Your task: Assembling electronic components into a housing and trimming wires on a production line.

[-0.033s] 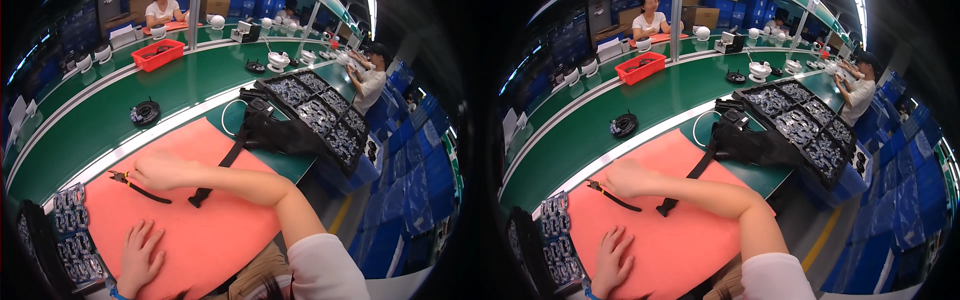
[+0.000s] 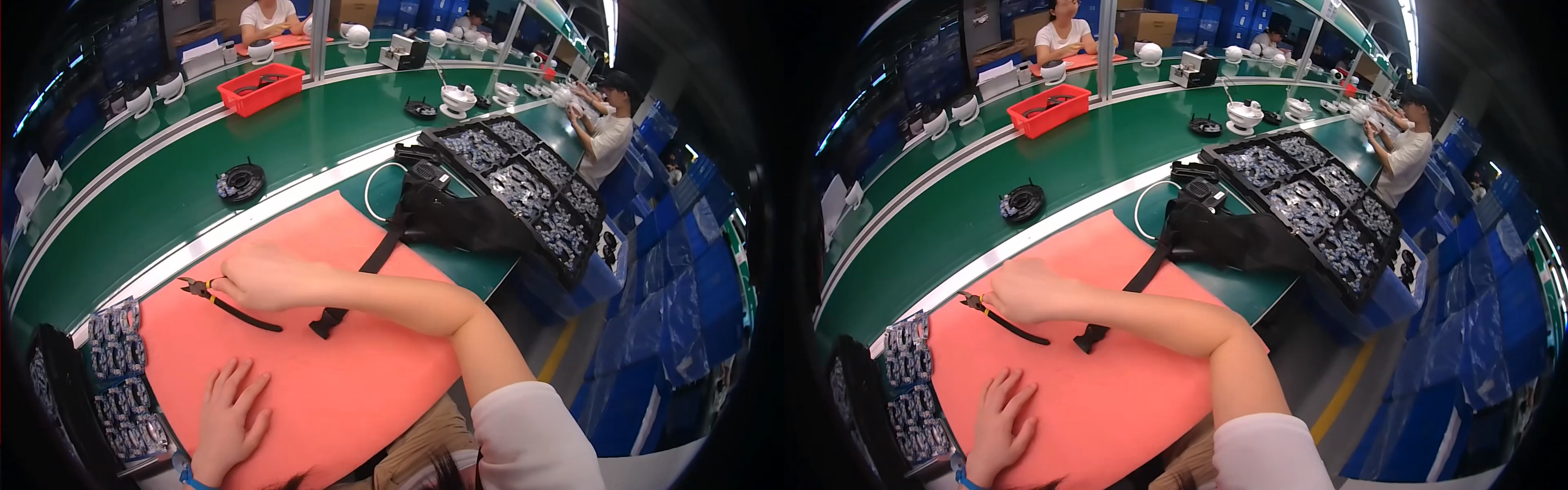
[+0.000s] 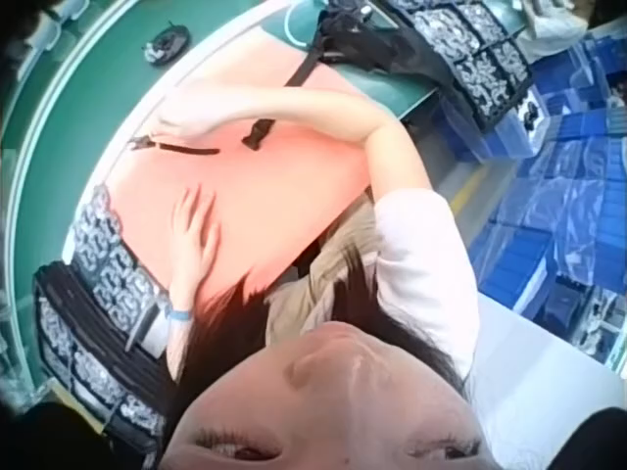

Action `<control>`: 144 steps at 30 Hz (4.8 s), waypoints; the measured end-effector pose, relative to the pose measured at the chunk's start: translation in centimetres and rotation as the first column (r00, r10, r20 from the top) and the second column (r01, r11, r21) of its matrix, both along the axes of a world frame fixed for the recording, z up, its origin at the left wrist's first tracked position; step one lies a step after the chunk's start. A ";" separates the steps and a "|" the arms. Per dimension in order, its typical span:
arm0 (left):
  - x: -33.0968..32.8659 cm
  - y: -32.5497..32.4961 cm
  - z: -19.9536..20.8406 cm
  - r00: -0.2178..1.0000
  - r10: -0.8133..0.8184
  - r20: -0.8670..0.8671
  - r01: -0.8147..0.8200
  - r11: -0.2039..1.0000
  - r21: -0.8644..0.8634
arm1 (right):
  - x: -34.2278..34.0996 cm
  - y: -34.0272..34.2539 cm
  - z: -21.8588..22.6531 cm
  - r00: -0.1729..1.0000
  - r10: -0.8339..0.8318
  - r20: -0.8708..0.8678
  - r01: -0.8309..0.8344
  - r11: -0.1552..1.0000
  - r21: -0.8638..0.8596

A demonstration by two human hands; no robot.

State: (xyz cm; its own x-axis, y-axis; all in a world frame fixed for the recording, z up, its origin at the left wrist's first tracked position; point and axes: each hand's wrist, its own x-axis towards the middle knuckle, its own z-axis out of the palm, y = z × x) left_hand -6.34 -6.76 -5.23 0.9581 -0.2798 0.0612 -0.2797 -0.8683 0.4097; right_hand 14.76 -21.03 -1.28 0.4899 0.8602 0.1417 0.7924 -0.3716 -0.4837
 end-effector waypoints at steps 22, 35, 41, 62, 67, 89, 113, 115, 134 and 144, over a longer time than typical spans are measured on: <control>0.6 1.2 -2.1 0.991 -0.113 0.066 0.110 0.993 0.046 | -5.0 0.2 -0.1 0.982 0.189 -0.012 -0.189 0.979 -0.079; 0.5 1.5 -1.9 0.988 -0.106 0.116 0.101 0.994 0.047 | -3.7 2.1 -3.7 0.980 0.197 0.017 -0.194 0.975 -0.107; 0.3 1.6 -2.0 0.991 -0.103 0.091 0.099 0.994 0.043 | -3.8 0.5 1.5 0.974 0.164 -0.156 -0.170 0.985 -0.023; -0.1 2.2 -3.7 0.978 -0.155 0.139 0.163 0.985 -0.048 | -3.5 0.6 -1.4 0.658 0.232 -0.716 0.045 0.937 0.345; 0.2 1.9 -3.6 0.974 -0.158 0.160 0.169 0.984 -0.061 | -2.9 0.8 -3.7 0.696 0.249 -0.673 -0.002 0.939 0.345; 0.1 2.0 -4.2 0.972 -0.121 0.202 0.147 0.982 -0.118 | -3.9 1.9 -5.8 0.329 0.407 -0.852 0.038 0.896 0.443; -0.1 2.3 -3.5 0.984 -0.134 0.117 0.140 0.989 -0.042 | -1.2 3.1 -5.9 -0.024 0.326 -0.945 0.508 0.818 0.269; 0.1 2.2 -3.4 0.985 -0.134 0.106 0.139 0.989 -0.042 | -1.0 3.0 -6.1 -0.027 0.328 -0.944 0.510 0.817 0.269; 0.7 1.7 -4.3 0.890 0.370 0.267 -0.139 0.777 -0.614 | -12.3 -1.2 -9.2 0.482 0.627 -0.612 -0.117 0.738 0.664; 0.6 1.9 -5.0 0.940 0.339 -0.032 -0.276 0.703 -0.656 | -11.5 -0.5 -9.5 0.601 0.525 -0.602 -0.141 0.812 0.567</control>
State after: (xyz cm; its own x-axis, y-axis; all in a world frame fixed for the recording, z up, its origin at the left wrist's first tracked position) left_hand -5.73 -4.88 -10.25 0.9658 0.1663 0.1987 -0.1054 -0.4486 0.8875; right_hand 3.23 -21.58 -10.82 0.2847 0.9192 0.2721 0.1487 0.2381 -0.9598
